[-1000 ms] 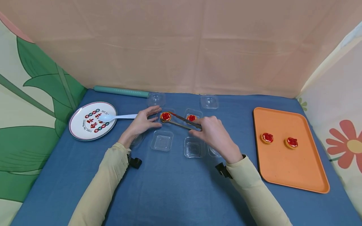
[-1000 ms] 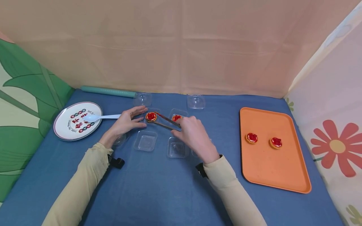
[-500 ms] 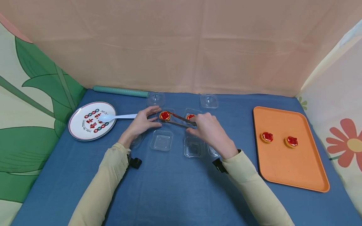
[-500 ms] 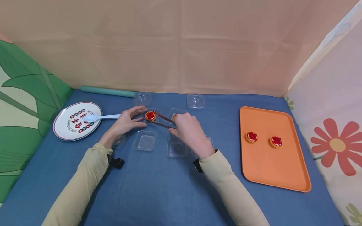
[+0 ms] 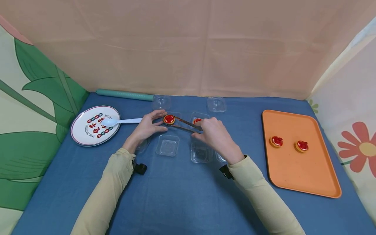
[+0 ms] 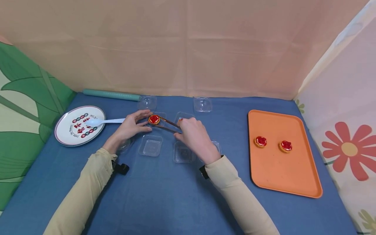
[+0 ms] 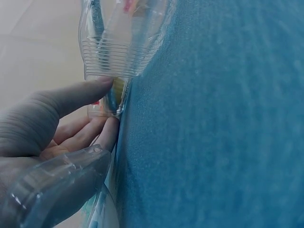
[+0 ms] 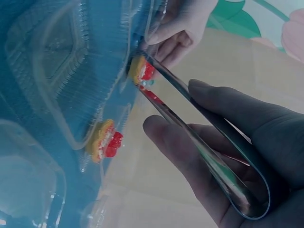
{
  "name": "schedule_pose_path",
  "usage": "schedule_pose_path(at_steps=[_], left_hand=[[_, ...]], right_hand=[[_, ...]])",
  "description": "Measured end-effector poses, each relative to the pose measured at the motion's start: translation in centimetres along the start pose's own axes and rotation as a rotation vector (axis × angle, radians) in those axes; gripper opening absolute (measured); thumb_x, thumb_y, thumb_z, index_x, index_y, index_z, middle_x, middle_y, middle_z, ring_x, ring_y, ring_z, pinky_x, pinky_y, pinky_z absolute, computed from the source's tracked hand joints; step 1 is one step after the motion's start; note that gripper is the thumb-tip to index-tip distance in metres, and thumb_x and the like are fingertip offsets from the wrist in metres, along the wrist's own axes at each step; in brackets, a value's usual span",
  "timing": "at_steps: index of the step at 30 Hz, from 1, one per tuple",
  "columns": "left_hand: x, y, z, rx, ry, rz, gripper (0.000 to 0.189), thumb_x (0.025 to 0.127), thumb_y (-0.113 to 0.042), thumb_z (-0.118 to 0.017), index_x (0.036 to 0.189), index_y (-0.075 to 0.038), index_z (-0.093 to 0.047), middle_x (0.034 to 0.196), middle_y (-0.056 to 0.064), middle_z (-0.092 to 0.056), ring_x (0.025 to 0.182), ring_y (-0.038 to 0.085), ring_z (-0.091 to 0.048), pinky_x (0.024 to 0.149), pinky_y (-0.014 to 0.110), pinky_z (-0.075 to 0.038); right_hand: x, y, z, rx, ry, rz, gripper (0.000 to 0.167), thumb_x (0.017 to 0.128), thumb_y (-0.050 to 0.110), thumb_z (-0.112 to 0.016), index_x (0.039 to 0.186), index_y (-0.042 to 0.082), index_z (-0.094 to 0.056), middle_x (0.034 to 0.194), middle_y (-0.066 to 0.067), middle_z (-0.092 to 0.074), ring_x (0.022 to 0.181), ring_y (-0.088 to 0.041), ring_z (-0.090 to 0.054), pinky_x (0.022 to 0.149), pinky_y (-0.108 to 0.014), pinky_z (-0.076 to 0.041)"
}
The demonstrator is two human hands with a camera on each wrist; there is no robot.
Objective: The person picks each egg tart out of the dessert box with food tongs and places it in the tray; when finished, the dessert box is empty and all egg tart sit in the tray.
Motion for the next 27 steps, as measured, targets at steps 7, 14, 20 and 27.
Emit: schedule_pose_path(at_steps=[7,14,20,27], left_hand=[[0.17,0.15,0.03,0.004,-0.001,-0.008,0.083,0.093,0.012,-0.077,0.163,0.004,-0.035,0.163,0.023,-0.043,0.154,0.036,-0.038,0.123,0.048,-0.042],[0.14,0.24,-0.05,0.009,-0.003,-0.008,0.082,0.093,0.011,-0.078,0.163,0.004,-0.035,0.164,0.023,-0.043,0.154,0.037,-0.037,0.123,0.047,-0.042],[0.12,0.25,-0.05,0.007,-0.008,-0.006,0.083,0.092,0.011,-0.078,0.163,0.004,-0.036,0.164,0.023,-0.043,0.154,0.036,-0.037,0.123,0.047,-0.043],[0.02,0.21,-0.1,0.015,-0.005,-0.007,0.083,0.093,0.01,-0.078,0.164,0.004,-0.035,0.164,0.023,-0.042,0.155,0.037,-0.036,0.123,0.047,-0.043]], right_hand=[[-0.04,-0.07,-0.2,0.006,-0.01,0.0,0.04,0.087,0.023,-0.093,0.119,0.003,-0.08,0.075,-0.004,-0.067,0.046,-0.014,-0.041,0.043,-0.024,-0.033],[0.02,-0.06,-0.18,-0.005,-0.02,0.018,0.037,0.089,0.021,-0.091,0.12,0.002,-0.081,0.078,-0.006,-0.069,0.045,-0.012,-0.041,0.042,-0.022,-0.031],[0.18,-0.2,-0.02,0.015,-0.019,0.008,0.035,0.09,0.019,-0.091,0.119,0.001,-0.081,0.101,-0.014,-0.079,0.053,-0.012,-0.055,0.047,-0.024,-0.048],[0.22,-0.52,-0.04,0.063,-0.008,0.024,0.035,0.09,0.017,-0.09,0.12,0.002,-0.081,0.098,-0.012,-0.079,0.054,-0.012,-0.051,0.048,-0.024,-0.045]])
Point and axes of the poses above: each hand's wrist, its own x-axis towards the middle knuckle, its own z-axis out of the back of the hand, y = z × x, the point moved 3 cm from there along x, towards the middle knuckle
